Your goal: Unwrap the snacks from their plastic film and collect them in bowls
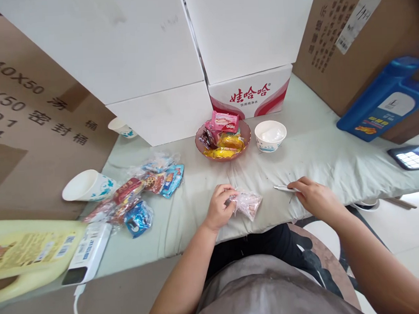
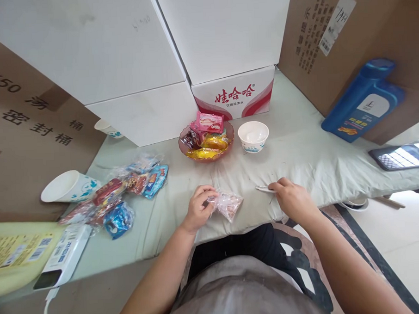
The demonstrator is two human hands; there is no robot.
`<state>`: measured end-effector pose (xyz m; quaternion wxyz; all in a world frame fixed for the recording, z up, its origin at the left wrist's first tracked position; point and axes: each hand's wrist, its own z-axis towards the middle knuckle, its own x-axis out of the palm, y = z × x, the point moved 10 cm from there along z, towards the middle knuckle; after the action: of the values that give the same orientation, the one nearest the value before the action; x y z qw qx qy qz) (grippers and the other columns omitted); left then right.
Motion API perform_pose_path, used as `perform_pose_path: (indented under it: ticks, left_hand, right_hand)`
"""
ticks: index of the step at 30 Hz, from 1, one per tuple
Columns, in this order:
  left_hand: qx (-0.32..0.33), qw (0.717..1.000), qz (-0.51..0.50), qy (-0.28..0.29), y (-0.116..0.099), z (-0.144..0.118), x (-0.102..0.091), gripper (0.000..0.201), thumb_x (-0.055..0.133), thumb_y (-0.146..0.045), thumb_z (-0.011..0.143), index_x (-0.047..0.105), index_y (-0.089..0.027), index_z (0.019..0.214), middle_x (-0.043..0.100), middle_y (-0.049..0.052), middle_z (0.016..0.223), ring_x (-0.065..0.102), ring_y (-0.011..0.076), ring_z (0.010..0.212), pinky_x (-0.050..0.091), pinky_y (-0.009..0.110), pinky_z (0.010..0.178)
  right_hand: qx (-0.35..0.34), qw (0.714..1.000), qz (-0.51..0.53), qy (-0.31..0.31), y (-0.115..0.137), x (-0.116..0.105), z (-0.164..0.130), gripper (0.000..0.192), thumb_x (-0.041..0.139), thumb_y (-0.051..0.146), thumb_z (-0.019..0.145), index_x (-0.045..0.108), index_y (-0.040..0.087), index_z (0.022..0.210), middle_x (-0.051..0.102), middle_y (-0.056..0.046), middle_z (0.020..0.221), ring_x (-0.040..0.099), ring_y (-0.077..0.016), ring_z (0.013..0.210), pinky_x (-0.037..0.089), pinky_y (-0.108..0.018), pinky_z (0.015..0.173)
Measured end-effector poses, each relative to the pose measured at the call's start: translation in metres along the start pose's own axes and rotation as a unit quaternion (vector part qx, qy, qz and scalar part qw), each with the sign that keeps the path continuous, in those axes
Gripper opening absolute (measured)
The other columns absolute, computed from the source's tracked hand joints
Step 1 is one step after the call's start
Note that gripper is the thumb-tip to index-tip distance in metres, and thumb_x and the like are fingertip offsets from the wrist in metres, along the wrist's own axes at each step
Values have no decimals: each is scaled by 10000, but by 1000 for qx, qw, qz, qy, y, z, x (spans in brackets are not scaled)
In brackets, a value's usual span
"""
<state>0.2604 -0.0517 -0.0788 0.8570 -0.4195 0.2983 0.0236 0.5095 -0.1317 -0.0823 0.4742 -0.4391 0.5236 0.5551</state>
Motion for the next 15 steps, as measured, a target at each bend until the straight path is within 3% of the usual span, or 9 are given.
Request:
perform_pose_path:
  ticks: [3,6,8,11,15]
  left_hand:
    - [-2,996,3,-93,-5,-4,-25,111,550,-185,873,641,-193,936,598,61,1005,599,188,950,515,374,858]
    - [16,990,3,-138,-19,-17,-45,80,547,-180,877,616,-199,913,615,51,968,604,190,936,520,389,845]
    - [49,994,27,-98,-34,-27,-45,87,547,-158,859,610,-203,898,636,51,946,602,207,958,519,415,857]
    - [86,992,96,6,-50,-45,-33,131,536,-110,821,612,-200,878,666,66,983,581,241,1055,509,444,896]
    - [76,980,168,73,-52,-67,-32,178,491,-64,789,609,-190,828,672,76,1039,545,266,1153,498,451,921]
  right_hand:
    - [7,995,27,-91,2,-11,0,254,461,219,921,676,180,1052,648,-123,1027,604,-284,965,491,-429,818]
    - [-78,978,141,-135,50,-20,-1,260,496,298,945,618,189,1147,625,-124,1116,570,-268,1069,487,-440,918]
    - [-120,964,203,-124,85,-17,1,358,515,336,946,529,201,1277,592,-126,1203,558,-251,1124,493,-424,943]
    - [-147,959,233,-65,122,1,8,543,563,353,917,392,216,1414,542,-132,1289,580,-242,1117,533,-388,877]
    - [-188,958,218,0,135,23,14,333,476,172,915,585,227,1224,614,-76,1060,644,-178,864,537,-311,754]
